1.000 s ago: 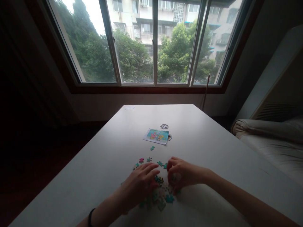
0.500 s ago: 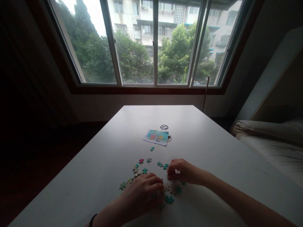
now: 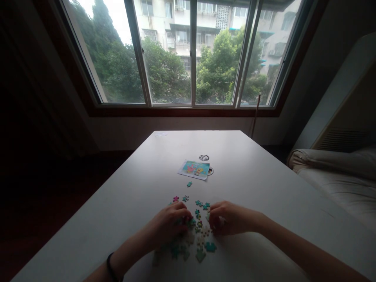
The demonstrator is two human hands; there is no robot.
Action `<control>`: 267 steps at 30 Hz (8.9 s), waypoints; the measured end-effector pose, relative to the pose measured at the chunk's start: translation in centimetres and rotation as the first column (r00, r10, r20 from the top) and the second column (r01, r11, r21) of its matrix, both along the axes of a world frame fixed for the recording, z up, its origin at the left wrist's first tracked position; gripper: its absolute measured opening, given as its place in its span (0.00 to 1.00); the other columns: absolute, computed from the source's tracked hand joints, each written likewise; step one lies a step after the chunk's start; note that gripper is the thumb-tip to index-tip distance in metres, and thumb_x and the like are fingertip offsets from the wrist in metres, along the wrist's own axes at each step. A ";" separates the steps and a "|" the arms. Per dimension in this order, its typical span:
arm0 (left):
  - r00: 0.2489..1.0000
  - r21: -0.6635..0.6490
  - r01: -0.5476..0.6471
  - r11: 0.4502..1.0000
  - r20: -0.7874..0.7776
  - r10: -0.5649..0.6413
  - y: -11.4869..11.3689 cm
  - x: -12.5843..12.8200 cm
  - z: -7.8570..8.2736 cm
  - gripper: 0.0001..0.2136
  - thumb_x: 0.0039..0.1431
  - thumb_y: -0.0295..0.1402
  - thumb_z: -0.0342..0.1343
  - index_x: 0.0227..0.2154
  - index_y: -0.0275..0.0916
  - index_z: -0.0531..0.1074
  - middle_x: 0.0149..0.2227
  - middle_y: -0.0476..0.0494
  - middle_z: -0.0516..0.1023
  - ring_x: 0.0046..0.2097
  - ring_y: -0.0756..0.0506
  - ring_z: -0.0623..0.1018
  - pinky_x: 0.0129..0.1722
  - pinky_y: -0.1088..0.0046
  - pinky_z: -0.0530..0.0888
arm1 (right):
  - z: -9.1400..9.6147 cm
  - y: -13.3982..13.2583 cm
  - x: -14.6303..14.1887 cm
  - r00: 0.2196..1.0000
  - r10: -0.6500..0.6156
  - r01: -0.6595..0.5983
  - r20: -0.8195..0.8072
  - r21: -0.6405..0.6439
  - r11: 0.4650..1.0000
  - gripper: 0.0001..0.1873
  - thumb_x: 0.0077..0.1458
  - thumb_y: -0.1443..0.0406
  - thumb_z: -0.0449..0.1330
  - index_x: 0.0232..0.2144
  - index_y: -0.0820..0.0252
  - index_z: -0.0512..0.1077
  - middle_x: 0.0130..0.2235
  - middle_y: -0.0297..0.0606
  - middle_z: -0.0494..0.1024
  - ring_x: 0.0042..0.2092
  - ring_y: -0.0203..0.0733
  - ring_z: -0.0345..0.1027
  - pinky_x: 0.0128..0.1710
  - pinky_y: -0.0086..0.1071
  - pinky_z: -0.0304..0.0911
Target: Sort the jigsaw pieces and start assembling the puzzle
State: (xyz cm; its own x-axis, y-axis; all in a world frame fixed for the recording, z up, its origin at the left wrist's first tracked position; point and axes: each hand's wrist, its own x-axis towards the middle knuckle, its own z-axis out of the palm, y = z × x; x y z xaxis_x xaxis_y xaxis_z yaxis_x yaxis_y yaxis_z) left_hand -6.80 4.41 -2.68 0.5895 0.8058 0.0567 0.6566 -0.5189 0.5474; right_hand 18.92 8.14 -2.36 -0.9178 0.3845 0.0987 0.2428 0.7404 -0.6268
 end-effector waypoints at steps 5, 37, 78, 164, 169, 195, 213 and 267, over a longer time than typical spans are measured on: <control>0.976 -0.114 -0.079 0.990 0.196 0.100 1.0 -1.1 -0.7 0.11 0.47 0.23 0.57 0.35 0.38 0.71 0.29 0.51 0.69 0.31 0.50 0.70 0.32 0.77 0.68 | 0.0 0.2 -0.1 0.996 -0.084 0.085 -0.043 0.021 0.996 0.09 0.45 0.77 0.56 0.30 0.63 0.69 0.32 0.34 0.68 0.29 0.30 0.61 0.28 0.20 0.59; 0.979 -0.188 -0.186 0.964 -0.120 0.166 2.1 -6.5 2.1 0.20 0.40 0.38 0.63 0.37 0.38 0.67 0.38 0.46 0.69 0.39 0.45 0.70 0.37 0.73 0.68 | 2.0 1.2 2.4 0.968 -0.135 0.126 0.210 0.054 0.990 0.22 0.36 0.57 0.69 0.33 0.61 0.69 0.34 0.34 0.69 0.30 0.33 0.62 0.27 0.24 0.58; 0.995 -0.422 -0.030 0.906 -0.103 -0.015 0.8 -6.1 2.9 0.29 0.36 0.38 0.66 0.46 0.45 0.66 0.33 0.51 0.70 0.34 0.47 0.71 0.32 0.76 0.68 | -1.6 -2.0 -1.8 0.990 -0.131 0.108 0.051 0.313 0.944 0.28 0.58 0.52 0.50 0.57 0.54 0.56 0.60 0.44 0.56 0.61 0.52 0.44 0.58 0.49 0.45; 0.948 0.190 -0.281 0.941 -0.098 0.303 1.4 -4.2 0.9 0.21 0.65 0.44 0.32 0.29 0.37 0.65 0.36 0.42 0.70 0.36 0.46 0.71 0.39 0.71 0.67 | 0.2 0.0 1.0 0.889 -0.343 0.278 0.304 0.240 0.930 0.21 0.42 0.47 0.63 0.21 0.60 0.69 0.23 0.31 0.70 0.25 0.35 0.61 0.23 0.26 0.50; 0.928 0.196 -0.344 0.918 -0.079 0.364 2.2 -5.3 -2.0 0.25 0.62 0.49 0.36 0.54 0.36 0.57 0.58 0.35 0.58 0.59 0.39 0.58 0.57 0.59 0.57 | -1.6 -0.6 -0.7 0.844 -0.536 0.515 -0.027 0.319 0.795 0.15 0.52 0.53 0.57 0.29 0.60 0.66 0.36 0.41 0.72 0.37 0.43 0.65 0.34 0.33 0.62; 0.977 0.157 0.087 0.984 -0.205 -0.053 -1.9 -0.9 -3.2 0.49 0.48 0.58 0.51 0.61 0.43 0.26 0.64 0.38 0.32 0.62 0.30 0.42 0.59 0.51 0.50 | -3.6 5.0 -6.6 0.934 -0.358 0.348 -0.014 0.271 0.897 0.35 0.57 0.49 0.49 0.59 0.65 0.52 0.62 0.52 0.49 0.63 0.53 0.40 0.59 0.47 0.42; 0.982 0.338 -0.183 0.923 0.012 0.190 1.0 -1.7 -2.7 0.12 0.59 0.36 0.52 0.45 0.45 0.71 0.51 0.46 0.71 0.53 0.43 0.68 0.53 0.64 0.67 | -2.3 1.2 -2.4 0.977 -0.167 0.194 -0.133 0.231 0.953 0.20 0.57 0.61 0.54 0.52 0.57 0.64 0.55 0.42 0.66 0.57 0.44 0.55 0.57 0.39 0.52; 0.999 0.488 -0.039 0.872 0.034 0.026 -0.3 0.2 -1.1 0.08 0.60 0.33 0.51 0.41 0.41 0.69 0.41 0.42 0.75 0.44 0.43 0.72 0.43 0.65 0.72 | 0.3 0.4 -4.8 0.962 -0.272 0.273 -0.024 0.129 0.953 0.08 0.46 0.73 0.58 0.31 0.60 0.66 0.31 0.34 0.71 0.32 0.36 0.63 0.31 0.26 0.58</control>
State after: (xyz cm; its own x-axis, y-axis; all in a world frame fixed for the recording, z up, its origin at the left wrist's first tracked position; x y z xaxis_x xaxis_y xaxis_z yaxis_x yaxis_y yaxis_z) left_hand -6.62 4.09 -3.80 0.5563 0.6906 0.4622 0.6675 -0.7026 0.2465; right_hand 14.12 8.52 -2.07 -0.7791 0.6035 0.1694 0.4435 0.7217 -0.5314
